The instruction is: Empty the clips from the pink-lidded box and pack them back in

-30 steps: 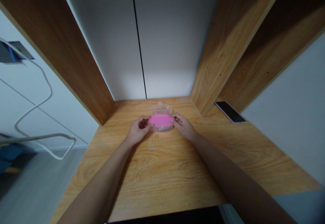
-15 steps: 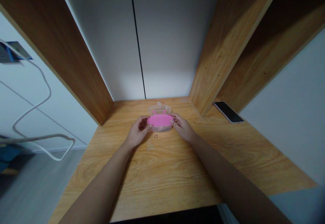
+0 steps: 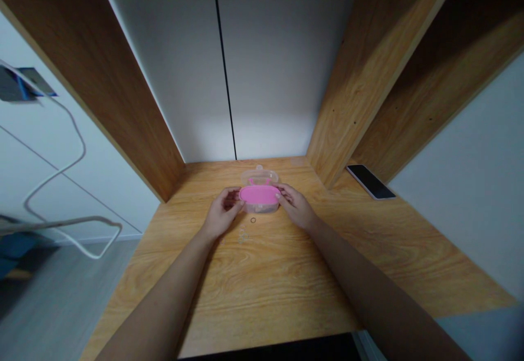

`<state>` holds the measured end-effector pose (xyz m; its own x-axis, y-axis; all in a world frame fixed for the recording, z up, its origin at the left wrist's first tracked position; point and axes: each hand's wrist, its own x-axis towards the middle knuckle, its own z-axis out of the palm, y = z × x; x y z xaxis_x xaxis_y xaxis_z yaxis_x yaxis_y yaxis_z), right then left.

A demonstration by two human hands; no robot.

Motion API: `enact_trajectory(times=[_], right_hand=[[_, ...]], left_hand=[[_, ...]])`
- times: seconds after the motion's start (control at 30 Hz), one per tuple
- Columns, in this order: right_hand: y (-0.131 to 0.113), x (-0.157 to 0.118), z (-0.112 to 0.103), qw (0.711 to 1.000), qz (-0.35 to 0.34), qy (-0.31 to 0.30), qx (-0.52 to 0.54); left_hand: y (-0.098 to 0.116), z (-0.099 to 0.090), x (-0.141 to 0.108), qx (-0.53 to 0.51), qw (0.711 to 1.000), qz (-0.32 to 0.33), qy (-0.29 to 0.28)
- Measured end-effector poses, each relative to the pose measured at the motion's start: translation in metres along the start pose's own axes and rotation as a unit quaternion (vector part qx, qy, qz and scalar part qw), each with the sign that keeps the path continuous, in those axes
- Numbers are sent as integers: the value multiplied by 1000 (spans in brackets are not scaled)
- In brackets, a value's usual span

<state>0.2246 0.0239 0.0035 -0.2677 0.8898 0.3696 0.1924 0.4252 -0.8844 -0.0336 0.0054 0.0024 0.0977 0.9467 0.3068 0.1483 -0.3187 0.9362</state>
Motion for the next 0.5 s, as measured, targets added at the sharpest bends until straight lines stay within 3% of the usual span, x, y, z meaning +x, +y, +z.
enact_trajectory(times=[0.3, 0.5], right_hand=[[-3, -3, -4, 996, -44, -28, -74], [4, -2, -1, 996, -29, -24, -86]], left_hand=[[-4, 2, -1, 42, 999, -28, -17], [-1, 2, 0, 67, 997, -23, 17]])
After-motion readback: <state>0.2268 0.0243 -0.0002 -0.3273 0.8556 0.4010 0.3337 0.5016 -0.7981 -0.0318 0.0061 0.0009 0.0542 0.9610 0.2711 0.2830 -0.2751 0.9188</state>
